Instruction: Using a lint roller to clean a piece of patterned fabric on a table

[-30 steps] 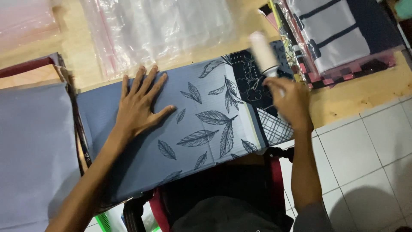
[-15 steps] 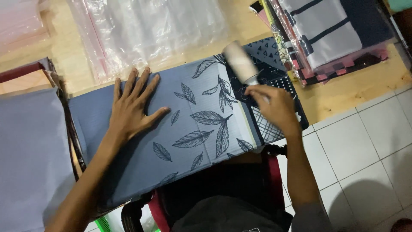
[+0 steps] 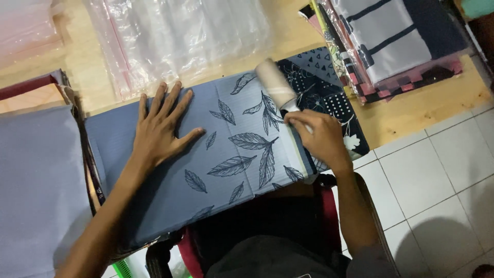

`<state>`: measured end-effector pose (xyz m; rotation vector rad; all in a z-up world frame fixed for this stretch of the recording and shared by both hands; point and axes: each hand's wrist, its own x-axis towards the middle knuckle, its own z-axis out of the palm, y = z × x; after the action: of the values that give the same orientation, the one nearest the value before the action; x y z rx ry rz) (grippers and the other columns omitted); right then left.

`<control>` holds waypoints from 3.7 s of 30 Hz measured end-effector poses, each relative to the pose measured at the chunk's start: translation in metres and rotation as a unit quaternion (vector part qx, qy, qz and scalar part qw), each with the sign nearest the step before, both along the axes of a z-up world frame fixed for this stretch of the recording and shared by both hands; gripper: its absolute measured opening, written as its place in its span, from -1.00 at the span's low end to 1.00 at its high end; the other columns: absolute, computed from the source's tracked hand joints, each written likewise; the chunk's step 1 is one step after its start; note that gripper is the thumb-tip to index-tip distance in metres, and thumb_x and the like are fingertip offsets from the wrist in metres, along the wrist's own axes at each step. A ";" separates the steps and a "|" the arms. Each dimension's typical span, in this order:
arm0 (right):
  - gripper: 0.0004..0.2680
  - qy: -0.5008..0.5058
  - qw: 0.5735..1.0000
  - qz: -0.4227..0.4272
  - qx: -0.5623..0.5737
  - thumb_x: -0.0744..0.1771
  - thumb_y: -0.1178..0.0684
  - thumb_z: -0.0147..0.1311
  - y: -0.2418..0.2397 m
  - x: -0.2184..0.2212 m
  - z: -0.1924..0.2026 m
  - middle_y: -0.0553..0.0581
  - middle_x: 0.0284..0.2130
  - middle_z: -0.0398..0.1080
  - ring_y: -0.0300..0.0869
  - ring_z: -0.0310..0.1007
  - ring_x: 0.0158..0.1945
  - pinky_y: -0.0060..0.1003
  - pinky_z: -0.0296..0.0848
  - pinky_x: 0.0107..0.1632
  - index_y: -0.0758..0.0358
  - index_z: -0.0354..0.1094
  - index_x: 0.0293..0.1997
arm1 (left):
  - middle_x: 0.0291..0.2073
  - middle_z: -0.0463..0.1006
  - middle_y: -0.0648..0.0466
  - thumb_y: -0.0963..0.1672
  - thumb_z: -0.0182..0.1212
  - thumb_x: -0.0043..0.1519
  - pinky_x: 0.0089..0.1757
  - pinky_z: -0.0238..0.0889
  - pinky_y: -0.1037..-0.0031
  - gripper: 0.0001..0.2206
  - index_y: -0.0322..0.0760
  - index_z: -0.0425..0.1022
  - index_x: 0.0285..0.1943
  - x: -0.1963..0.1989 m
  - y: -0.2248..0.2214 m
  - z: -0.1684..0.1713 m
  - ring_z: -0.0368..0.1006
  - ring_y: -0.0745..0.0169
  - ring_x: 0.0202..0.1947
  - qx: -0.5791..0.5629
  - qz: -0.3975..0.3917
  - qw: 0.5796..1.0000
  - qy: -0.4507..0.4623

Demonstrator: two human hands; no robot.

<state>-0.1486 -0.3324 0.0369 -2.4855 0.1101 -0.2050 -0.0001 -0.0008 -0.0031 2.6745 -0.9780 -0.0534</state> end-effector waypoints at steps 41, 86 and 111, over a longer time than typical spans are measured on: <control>-0.87 0.033 0.980 -0.053 0.186 0.33 0.22 0.07 0.030 -0.135 -0.045 0.15 -0.13 0.62 -0.11 0.64 -0.04 -0.26 0.56 0.06 0.26 0.56 -0.14 | 0.61 -0.09 0.02 0.26 -0.25 0.31 0.43 -0.50 -0.06 -0.25 0.03 -0.11 0.65 -0.017 -0.004 0.001 -0.29 -0.05 0.61 -0.009 -0.186 0.982 -0.029; -0.84 0.035 0.950 -0.274 0.143 0.44 0.14 -0.07 -0.023 -0.173 -0.014 0.00 -0.24 0.50 -0.29 0.27 -0.36 -0.40 0.24 -0.31 0.25 0.51 -0.15 | 0.62 -0.08 0.10 0.29 -0.16 0.25 0.36 -0.42 -0.33 -0.22 0.12 -0.06 0.65 -0.140 -0.016 0.011 -0.40 -0.20 0.61 -0.002 0.010 1.000 -0.012; -0.83 0.015 0.975 -0.158 0.155 0.42 0.15 -0.11 0.006 -0.176 -0.032 0.14 -0.01 0.55 -0.06 0.50 0.17 -0.13 0.39 0.32 0.20 0.48 -0.06 | 0.61 -0.01 0.13 0.31 -0.08 0.23 0.36 -0.29 -0.30 -0.21 0.13 0.02 0.64 -0.141 -0.012 0.006 -0.26 -0.22 0.60 -0.012 0.015 0.998 -0.055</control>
<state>-0.3249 -0.3264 0.0053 -2.1485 0.5138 -0.2615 -0.1414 -0.0132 0.0031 2.6933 -0.9631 0.1134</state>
